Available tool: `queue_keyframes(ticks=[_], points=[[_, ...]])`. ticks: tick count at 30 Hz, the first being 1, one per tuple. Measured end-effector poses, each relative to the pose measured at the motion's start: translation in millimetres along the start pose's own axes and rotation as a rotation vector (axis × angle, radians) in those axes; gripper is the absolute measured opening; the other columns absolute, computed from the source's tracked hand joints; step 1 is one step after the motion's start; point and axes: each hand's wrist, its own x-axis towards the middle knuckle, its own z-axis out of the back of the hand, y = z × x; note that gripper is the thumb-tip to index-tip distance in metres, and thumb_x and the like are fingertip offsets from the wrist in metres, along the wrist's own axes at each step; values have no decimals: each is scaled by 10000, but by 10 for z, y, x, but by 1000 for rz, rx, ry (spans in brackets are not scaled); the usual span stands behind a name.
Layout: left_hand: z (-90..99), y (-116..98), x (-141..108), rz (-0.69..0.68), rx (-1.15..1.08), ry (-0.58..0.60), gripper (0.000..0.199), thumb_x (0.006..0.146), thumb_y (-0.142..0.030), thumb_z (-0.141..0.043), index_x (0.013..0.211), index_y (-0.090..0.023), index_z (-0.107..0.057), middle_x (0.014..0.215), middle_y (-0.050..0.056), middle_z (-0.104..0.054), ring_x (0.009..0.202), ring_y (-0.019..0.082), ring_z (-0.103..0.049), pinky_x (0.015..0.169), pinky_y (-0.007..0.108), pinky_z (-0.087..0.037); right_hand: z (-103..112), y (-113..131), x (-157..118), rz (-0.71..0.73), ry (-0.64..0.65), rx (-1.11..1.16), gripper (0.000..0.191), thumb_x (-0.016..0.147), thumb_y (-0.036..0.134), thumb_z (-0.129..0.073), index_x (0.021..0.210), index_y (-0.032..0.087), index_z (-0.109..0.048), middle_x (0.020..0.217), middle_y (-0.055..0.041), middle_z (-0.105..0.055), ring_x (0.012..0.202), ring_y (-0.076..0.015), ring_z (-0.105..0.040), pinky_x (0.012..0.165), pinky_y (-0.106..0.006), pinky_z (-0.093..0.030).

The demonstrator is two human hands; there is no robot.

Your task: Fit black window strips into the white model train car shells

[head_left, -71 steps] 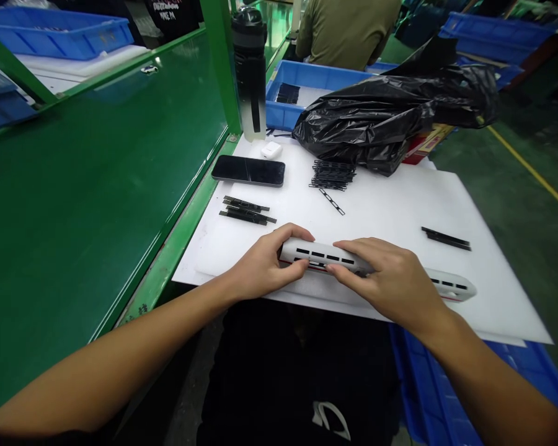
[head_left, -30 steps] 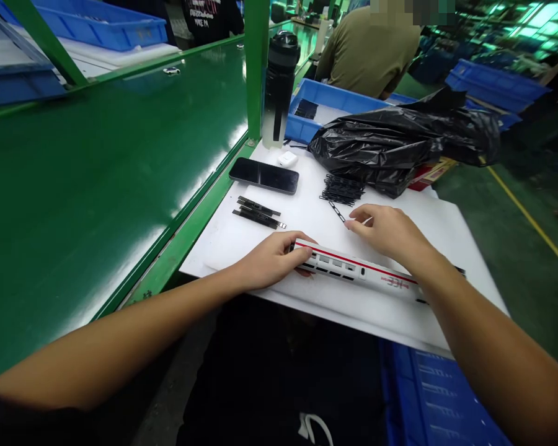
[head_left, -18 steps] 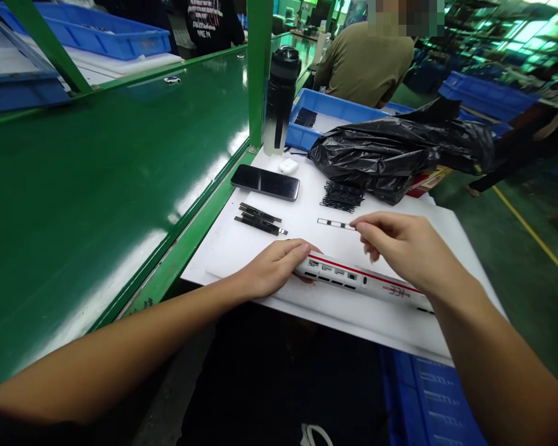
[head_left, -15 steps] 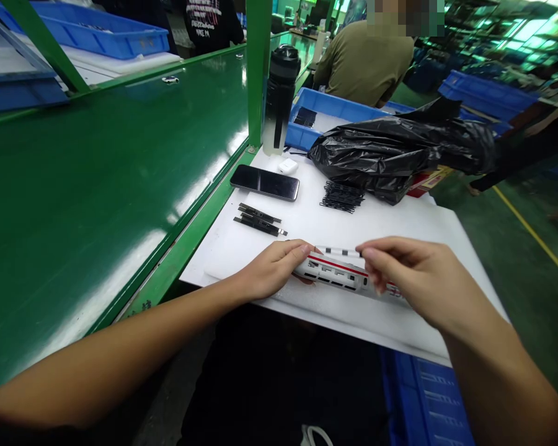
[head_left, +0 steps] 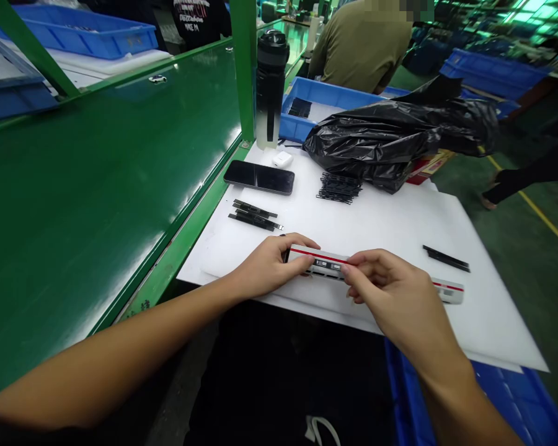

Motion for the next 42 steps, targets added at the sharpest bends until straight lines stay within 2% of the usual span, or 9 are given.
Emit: queue_keyframes(ticks=[5, 9, 13, 19, 29, 31, 33, 36, 42], points=[[-62, 2, -10, 10, -17, -47, 71, 832, -196, -643, 875, -175, -696, 1174, 30, -707, 1087, 210, -648, 961, 307, -462, 45, 4, 27, 190, -35, -374, 251, 879, 436, -697, 1062, 268, -664, 665, 45, -664, 575, -160, -623, 562, -285, -430], [-92, -1, -27, 24, -21, -82, 76, 812, -196, -655, 879, -175, -685, 1149, 41, -713, 1080, 220, -653, 975, 332, -468, 107, -65, 131, 447, -49, -667, 265, 899, 487, -648, 916, 233, -721, 671, -20, -614, 627, -211, -579, 565, -336, -380], [-117, -2, -42, -6, -5, -107, 124, 792, -170, -660, 916, -175, -653, 1133, 53, -716, 1081, 226, -657, 984, 346, -475, 97, -161, 232, 592, -17, -554, 220, 888, 433, -674, 842, 220, -704, 826, -61, -612, 817, -239, -568, 729, -377, -452], [-140, -14, -54, -107, 96, -101, 137, 812, -181, -666, 949, -173, -671, 1159, 70, -697, 1094, 223, -646, 1000, 341, -466, 34, -218, 242, 467, 4, -408, 239, 852, 379, -719, 730, 208, -607, 732, 0, -597, 714, -183, -558, 692, -342, -407], [-152, -30, -69, -97, 113, -90, 110, 878, -239, -642, 951, -166, -681, 1183, 80, -680, 1111, 231, -631, 1002, 339, -464, -21, -129, 242, 359, -32, -396, 367, 805, 481, -764, 639, 205, -587, 669, 9, -597, 622, -161, -535, 630, -331, -375], [-139, -43, -70, -71, 112, -93, 137, 887, -260, -639, 982, -172, -684, 1167, 74, -687, 1111, 236, -630, 1005, 344, -463, -25, -166, 236, 404, -63, -402, 325, 834, 484, -742, 704, 208, -630, 722, -5, -629, 667, -180, -575, 662, -342, -406], [-122, -60, -70, -5, 96, -95, 189, 909, -308, -620, 1036, -183, -682, 1118, 61, -701, 1034, 230, -656, 944, 342, -498, -14, -243, 211, 511, -109, -387, 261, 861, 463, -726, 916, 212, -678, 867, -35, -670, 803, -220, -628, 755, -368, -458], [-110, -71, -63, 83, 34, -114, 241, 934, -375, -580, 1064, -189, -661, 1015, 44, -703, 856, 204, -681, 773, 313, -548, 12, -403, 151, 699, -148, -339, 433, 878, 383, -726, 1250, 218, -576, 1131, -95, -637, 1058, -272, -612, 921, -425, -495], [-135, -43, -49, 126, -36, -111, 269, 921, -402, -587, 1063, -182, -644, 1050, 58, -690, 834, 208, -689, 716, 310, -584, -10, -616, 57, 846, -178, -410, 318, 900, 160, -675, 1201, 250, -623, 1204, -114, -583, 1098, -275, -586, 899, -458, -528]])
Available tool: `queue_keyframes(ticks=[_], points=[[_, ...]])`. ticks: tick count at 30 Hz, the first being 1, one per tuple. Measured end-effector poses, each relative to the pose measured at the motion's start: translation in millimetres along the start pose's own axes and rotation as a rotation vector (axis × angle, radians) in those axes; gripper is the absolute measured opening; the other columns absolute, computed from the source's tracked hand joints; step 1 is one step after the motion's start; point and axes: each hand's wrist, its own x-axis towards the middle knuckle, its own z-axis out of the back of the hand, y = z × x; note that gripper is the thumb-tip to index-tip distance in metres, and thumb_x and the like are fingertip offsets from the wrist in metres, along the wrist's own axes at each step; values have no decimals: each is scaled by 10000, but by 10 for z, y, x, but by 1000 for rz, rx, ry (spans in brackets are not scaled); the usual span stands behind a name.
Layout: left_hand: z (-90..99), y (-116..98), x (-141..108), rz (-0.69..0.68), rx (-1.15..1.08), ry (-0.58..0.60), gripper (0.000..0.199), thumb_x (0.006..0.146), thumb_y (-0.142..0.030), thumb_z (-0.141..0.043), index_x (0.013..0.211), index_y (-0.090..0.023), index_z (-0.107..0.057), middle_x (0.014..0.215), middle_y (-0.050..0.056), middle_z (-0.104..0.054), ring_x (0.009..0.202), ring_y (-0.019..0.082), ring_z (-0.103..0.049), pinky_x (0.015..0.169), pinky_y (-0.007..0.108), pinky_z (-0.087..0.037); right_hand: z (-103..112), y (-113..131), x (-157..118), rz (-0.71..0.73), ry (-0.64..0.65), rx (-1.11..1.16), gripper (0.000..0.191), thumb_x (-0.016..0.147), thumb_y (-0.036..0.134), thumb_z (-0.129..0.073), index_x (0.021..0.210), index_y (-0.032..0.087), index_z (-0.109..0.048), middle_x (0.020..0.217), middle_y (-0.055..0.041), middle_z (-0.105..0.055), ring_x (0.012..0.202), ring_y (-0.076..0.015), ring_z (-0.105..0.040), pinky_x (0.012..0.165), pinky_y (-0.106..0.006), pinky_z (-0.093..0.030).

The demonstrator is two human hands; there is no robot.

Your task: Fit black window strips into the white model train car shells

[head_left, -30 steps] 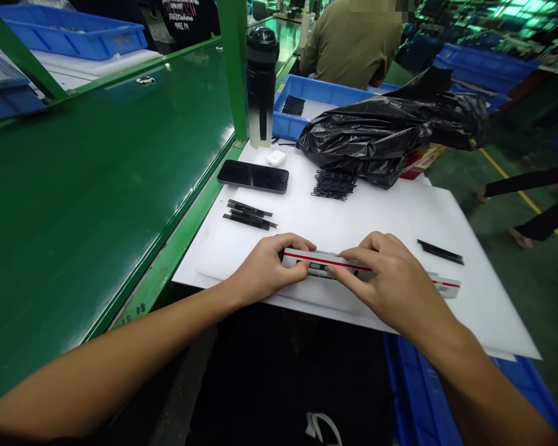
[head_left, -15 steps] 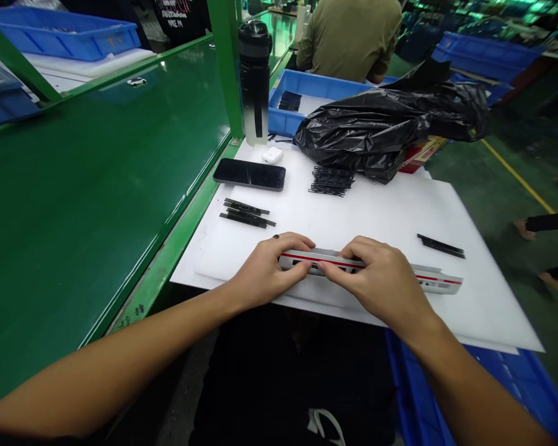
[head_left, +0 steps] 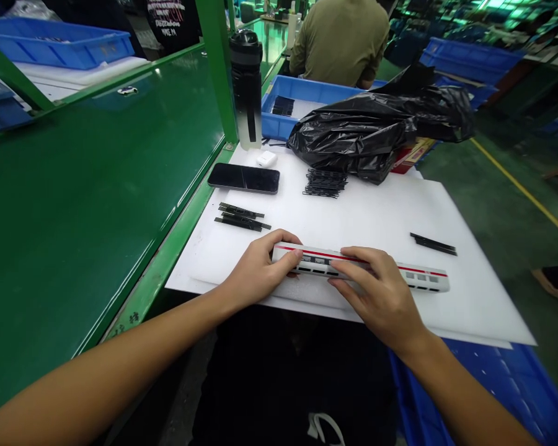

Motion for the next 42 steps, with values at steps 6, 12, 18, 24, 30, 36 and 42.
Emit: queue_keyframes(ticks=[6, 12, 18, 24, 30, 36, 42], points=[[7, -19, 7, 22, -10, 8, 277, 908, -421, -614, 1046, -182, -643, 1006, 45, -687, 806, 201, -705, 707, 308, -609, -30, 47, 12, -31, 21, -47, 276, 917, 167, -652, 1185, 234, -654, 1201, -126, -582, 1094, -282, -579, 873, -469, -533], [6, -55, 8, 42, -58, 11, 258, 903, -411, -623, 1003, -173, -621, 931, 38, -698, 717, 184, -713, 692, 303, -606, -18, 20, -26, -45, -74, 92, 462, 882, 169, -700, 1308, 237, -535, 1237, -100, -631, 1163, -274, -600, 1008, -485, -515], [1, -48, 2, 35, -46, 12, 258, 901, -416, -629, 1005, -180, -617, 989, 37, -688, 724, 174, -713, 697, 291, -599, -61, 24, -72, -4, -58, 6, 387, 876, 147, -698, 1236, 224, -580, 1250, -122, -623, 1174, -285, -592, 1009, -491, -505], [27, -8, -19, -30, 1, 30, 374, 883, -429, -658, 1173, -213, -562, 1115, 58, -640, 865, 196, -688, 728, 295, -578, -14, -2, 4, 7, -4, -85, 357, 901, 206, -681, 1248, 208, -599, 1219, -134, -617, 1119, -296, -599, 954, -482, -508], [47, 24, -7, -227, 132, 62, 395, 791, -239, -745, 1155, -207, -595, 1226, 72, -585, 1049, 205, -596, 770, 258, -491, 430, -302, 293, -120, 472, 98, 371, 975, 443, -542, 1318, 311, -594, 1244, -50, -659, 1052, -274, -661, 839, -391, -570], [56, 4, -25, -145, 179, 59, 414, 815, -348, -724, 1181, -201, -597, 885, 5, -626, 640, 120, -490, 607, 252, -401, 293, -429, 1130, -188, 807, 292, 306, 935, 520, -570, 1123, 336, -728, 1122, 12, -726, 984, -239, -689, 813, -336, -557], [66, 8, -35, -177, 202, 48, 393, 864, -397, -672, 1196, -194, -615, 931, 18, -647, 653, 121, -510, 634, 256, -409, -655, -143, 1875, -176, 644, 214, 257, 871, 384, -661, 1056, 222, -733, 1057, -34, -734, 916, -202, -671, 773, -281, -509]])
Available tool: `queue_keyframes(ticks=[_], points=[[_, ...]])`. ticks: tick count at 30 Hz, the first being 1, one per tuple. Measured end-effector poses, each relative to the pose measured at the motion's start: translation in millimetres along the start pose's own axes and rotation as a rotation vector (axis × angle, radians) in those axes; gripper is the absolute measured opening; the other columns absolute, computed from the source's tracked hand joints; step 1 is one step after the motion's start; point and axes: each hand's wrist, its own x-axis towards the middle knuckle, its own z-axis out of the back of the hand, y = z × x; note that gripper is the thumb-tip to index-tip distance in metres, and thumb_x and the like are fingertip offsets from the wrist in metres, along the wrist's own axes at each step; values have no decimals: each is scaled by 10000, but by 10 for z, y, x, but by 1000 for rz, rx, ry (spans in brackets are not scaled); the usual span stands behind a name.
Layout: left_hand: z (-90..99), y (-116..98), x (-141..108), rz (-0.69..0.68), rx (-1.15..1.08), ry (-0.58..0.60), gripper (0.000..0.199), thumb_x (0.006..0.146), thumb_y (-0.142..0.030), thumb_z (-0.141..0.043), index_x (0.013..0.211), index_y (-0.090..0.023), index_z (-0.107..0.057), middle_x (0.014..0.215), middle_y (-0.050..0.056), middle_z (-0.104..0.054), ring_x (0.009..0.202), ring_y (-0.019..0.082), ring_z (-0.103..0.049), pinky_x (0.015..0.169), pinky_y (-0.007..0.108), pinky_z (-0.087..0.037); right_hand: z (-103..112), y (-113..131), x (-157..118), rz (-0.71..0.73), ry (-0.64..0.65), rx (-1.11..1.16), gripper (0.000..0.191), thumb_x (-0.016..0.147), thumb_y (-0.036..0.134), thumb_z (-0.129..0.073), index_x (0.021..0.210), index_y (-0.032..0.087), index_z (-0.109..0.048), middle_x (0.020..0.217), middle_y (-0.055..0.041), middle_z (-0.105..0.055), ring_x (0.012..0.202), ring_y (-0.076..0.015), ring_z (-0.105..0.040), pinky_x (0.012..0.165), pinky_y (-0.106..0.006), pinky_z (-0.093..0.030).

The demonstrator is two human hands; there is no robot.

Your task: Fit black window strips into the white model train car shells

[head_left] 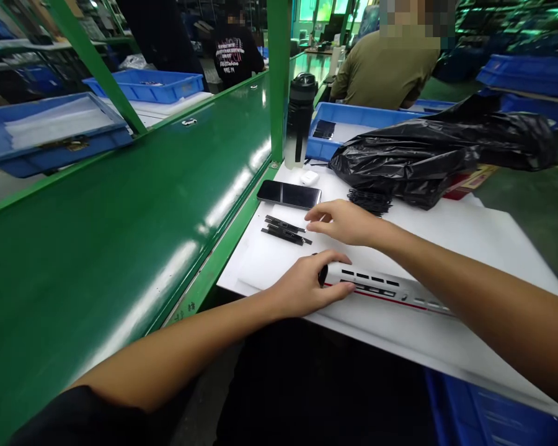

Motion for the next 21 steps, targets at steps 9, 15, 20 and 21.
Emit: queue_keyframes(ticks=[9, 15, 20, 21], points=[[13, 33, 24, 48, -9, -6, 404, 873, -428, -662, 1203, -198, -622, 970, 41, -683, 704, 152, -598, 669, 268, -467, -149, 184, 144, -12, -67, -144, 77, 818, 260, -677, 796, 211, -731, 817, -22, -733, 784, -205, -659, 659, -292, -449], [13, 28, 39, 73, -257, 21, 308, 979, -357, -498, 1215, -188, -600, 1170, 68, -654, 763, 147, -680, 728, 270, -561, 164, 189, -633, 17, -321, 85, 89, 865, 296, -671, 892, 235, -731, 824, 18, -727, 742, -163, -672, 662, -258, -509], [8, 27, 68, 127, -406, 25, 281, 990, -341, -466, 1158, -174, -618, 1093, 64, -676, 867, 186, -699, 754, 287, -588, 202, 101, -1408, 37, -366, 45, 85, 899, 320, -670, 929, 271, -733, 886, 31, -712, 738, -143, -648, 608, -249, -504], [7, 25, 71, 135, -407, 21, 274, 988, -333, -468, 1150, -171, -619, 1076, 63, -679, 879, 190, -698, 762, 288, -587, 169, 74, -1518, 45, -376, 26, 86, 909, 315, -663, 942, 270, -728, 901, 29, -708, 749, -142, -645, 616, -251, -506]])
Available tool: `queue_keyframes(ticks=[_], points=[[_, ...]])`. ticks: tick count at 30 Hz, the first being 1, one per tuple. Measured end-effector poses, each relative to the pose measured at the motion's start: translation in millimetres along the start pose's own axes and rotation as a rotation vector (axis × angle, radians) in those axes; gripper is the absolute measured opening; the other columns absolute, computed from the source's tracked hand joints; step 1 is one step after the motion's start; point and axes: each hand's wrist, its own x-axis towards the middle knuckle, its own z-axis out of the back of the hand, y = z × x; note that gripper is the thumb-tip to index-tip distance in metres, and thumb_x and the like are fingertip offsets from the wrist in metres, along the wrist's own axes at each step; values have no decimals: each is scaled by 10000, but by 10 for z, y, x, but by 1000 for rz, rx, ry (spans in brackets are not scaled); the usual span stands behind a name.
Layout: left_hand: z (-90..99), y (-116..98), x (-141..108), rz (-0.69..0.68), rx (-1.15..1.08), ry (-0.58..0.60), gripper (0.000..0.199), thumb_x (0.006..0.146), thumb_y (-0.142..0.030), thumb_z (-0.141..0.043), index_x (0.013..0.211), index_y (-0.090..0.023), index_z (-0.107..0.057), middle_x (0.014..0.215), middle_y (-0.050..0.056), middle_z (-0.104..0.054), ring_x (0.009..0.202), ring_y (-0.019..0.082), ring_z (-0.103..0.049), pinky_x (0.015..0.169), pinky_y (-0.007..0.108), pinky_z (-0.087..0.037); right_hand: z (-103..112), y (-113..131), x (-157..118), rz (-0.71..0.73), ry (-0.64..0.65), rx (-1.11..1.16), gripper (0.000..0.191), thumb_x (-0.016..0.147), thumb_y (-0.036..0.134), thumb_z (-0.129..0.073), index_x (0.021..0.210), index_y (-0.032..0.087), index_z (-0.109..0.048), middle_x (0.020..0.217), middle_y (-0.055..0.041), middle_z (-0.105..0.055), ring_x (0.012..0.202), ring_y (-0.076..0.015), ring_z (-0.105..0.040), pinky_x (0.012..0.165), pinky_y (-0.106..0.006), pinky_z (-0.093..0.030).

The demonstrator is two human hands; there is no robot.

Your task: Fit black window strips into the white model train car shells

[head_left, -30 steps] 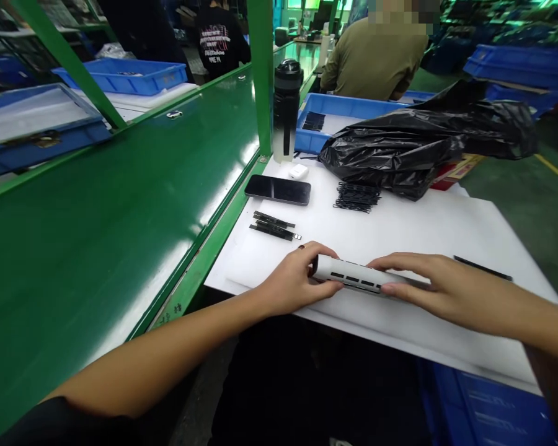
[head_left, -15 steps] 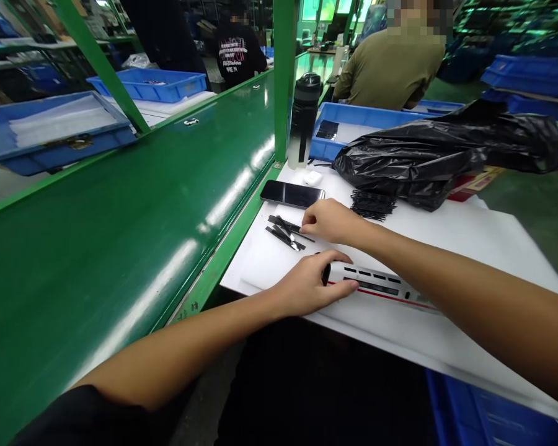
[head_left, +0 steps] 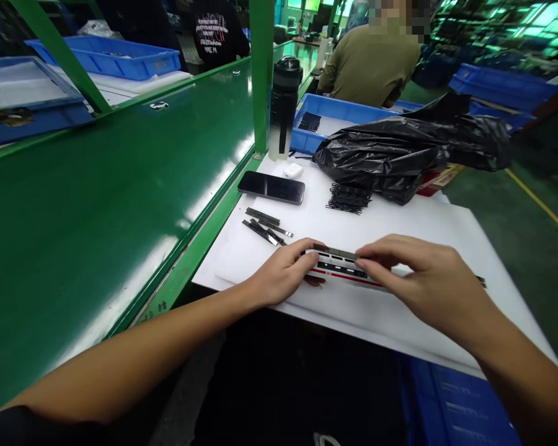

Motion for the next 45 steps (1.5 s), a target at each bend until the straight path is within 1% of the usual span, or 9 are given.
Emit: queue_keyframes(ticks=[5, 9, 13, 19, 22, 26, 32, 39, 45], points=[[-8, -22, -8, -3, 96, -32, 277, 985, -325, -471, 1156, -171, -625, 1088, 64, -679, 962, 203, -687, 827, 288, -564, -99, -89, -319, 49, -43, -101, 89, 936, 234, -639, 986, 250, -711, 945, 11, -688, 794, -136, -637, 689, -262, -503], [-11, -37, -22, 8, 121, -29, 297, 988, -346, -462, 1171, -167, -612, 1088, 70, -676, 933, 202, -697, 808, 289, -562, -197, -88, -346, 80, -92, -138, 95, 932, 195, -648, 998, 236, -704, 946, 6, -672, 794, -123, -627, 694, -252, -499], [-19, -38, -22, 29, 156, -14, 314, 932, -365, -576, 1193, -190, -590, 1069, 53, -682, 832, 185, -709, 728, 266, -554, -248, -58, -336, 121, -104, -153, 103, 939, 168, -629, 1004, 210, -697, 942, -10, -659, 797, -126, -621, 710, -258, -506], [-23, -28, -25, -25, 357, -72, 277, 893, -298, -598, 1152, -204, -634, 1020, 29, -692, 724, 143, -639, 645, 242, -488, -229, -116, -316, 105, -123, -223, 186, 909, 294, -675, 1069, 203, -707, 1065, -74, -657, 1015, -253, -611, 874, -398, -513], [-22, -17, -36, -48, 417, -76, 296, 882, -295, -604, 1164, -209, -630, 993, 20, -688, 665, 127, -575, 615, 243, -457, -173, -191, -272, -43, -2, -166, 317, 907, 409, -667, 1179, 246, -687, 1155, -46, -688, 1073, -267, -631, 911, -420, -526], [-35, -13, -51, -103, 464, -42, 302, 879, -292, -606, 1169, -208, -612, 1022, 27, -676, 729, 145, -586, 641, 250, -457, -149, -239, -254, -162, 163, -97, 313, 920, 451, -634, 1162, 267, -709, 1126, -21, -723, 974, -246, -687, 829, -388, -567], [-88, -15, -81, -137, 518, -57, 287, 846, -304, -665, 1112, -209, -613, 992, 21, -674, 755, 155, -602, 672, 257, -466, -238, -199, -396, -56, 8, -116, 305, 923, 380, -638, 1170, 211, -695, 1142, -66, -710, 1049, -267, -664, 904, -413, -551], [-96, 7, -98, -141, 519, -55, 286, 848, -290, -670, 1116, -214, -607, 975, 8, -659, 682, 129, -553, 653, 259, -451, -83, -256, -366, -76, 211, -84, 369, 914, 359, -634, 1266, 249, -653, 1225, -19, -679, 1069, -230, -649, 926, -383, -542], [-138, 30, -87, -252, 588, -85, 320, 798, -250, -729, 1082, -204, -589, 1031, 30, -637, 940, 196, -595, 840, 304, -459, -143, -227, -379, -87, 121, -49, 297, 881, 287, -655, 1172, 232, -680, 1135, -23, -702, 1020, -227, -653, 885, -373, -540]])
